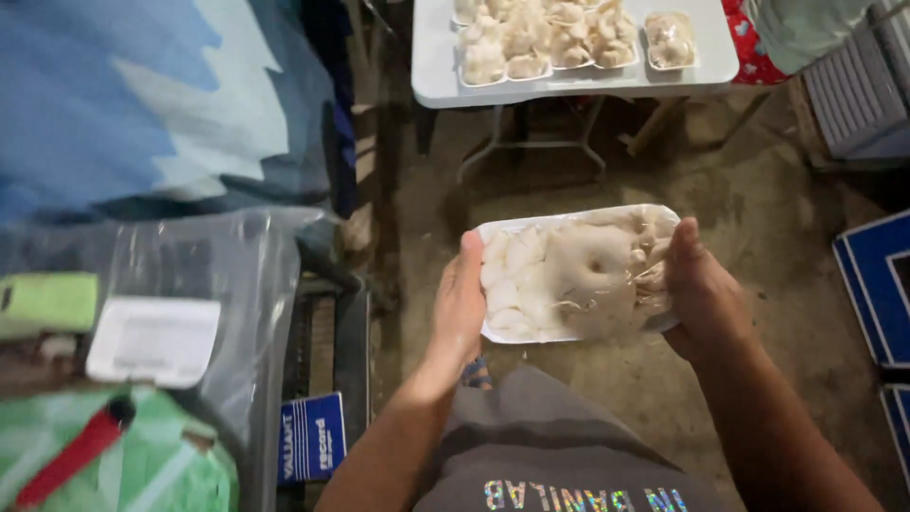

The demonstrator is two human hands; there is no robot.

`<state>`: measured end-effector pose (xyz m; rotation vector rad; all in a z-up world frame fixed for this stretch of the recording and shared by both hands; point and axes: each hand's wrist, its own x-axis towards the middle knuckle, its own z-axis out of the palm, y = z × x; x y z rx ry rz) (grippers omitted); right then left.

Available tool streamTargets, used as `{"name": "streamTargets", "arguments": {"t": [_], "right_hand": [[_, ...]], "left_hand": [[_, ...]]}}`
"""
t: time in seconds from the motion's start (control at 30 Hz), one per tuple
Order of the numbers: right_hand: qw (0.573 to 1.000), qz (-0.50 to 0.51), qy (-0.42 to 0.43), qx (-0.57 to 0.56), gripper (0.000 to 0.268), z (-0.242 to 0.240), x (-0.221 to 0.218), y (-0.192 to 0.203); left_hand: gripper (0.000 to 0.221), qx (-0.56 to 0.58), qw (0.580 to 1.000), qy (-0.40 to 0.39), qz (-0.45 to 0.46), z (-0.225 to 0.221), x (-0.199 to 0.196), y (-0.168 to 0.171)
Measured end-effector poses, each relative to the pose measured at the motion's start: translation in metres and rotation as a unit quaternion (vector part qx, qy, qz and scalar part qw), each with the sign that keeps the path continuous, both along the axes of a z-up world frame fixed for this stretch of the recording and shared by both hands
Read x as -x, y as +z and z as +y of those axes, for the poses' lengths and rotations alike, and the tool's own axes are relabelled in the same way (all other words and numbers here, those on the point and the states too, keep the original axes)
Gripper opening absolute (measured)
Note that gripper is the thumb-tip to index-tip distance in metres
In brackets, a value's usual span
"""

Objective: The person places mushrooms onto a plastic tray, wraps the tray with clear plastic film from a large roll, and moves the wrapped tray to a collection area.

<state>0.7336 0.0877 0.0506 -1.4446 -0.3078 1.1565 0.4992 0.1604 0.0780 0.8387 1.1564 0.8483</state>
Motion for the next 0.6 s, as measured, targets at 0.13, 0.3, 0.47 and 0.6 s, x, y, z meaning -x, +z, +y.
{"name": "streamTargets", "arguments": {"t": [0.13,0.3,0.47,0.6], "right_hand": [[0.996,0.041,-0.076,-0.011,0.059,0.028,0.0,0.011],[0.971,0.139,-0.138,-0.134,0.081,0.061,-0.019,0.019],[0.972,0.125,-0.153,-0.128,0.07,0.082,-0.074,0.019],[0.983,0.088,-0.123,-0.102,0.055,0.083,-0.187,-0.057]], "left_hand": [[0.068,0.103,0.958,-0.087,-0.253,0.044,-0.02,-0.032],[0.064,0.107,0.959,-0.119,-0.232,0.071,-0.088,-0.028],[0.049,0.085,0.96,-0.127,-0.235,0.116,-0.168,-0.105],[0.05,0.105,0.966,-0.132,-0.195,0.146,-0.237,-0.116]]}}
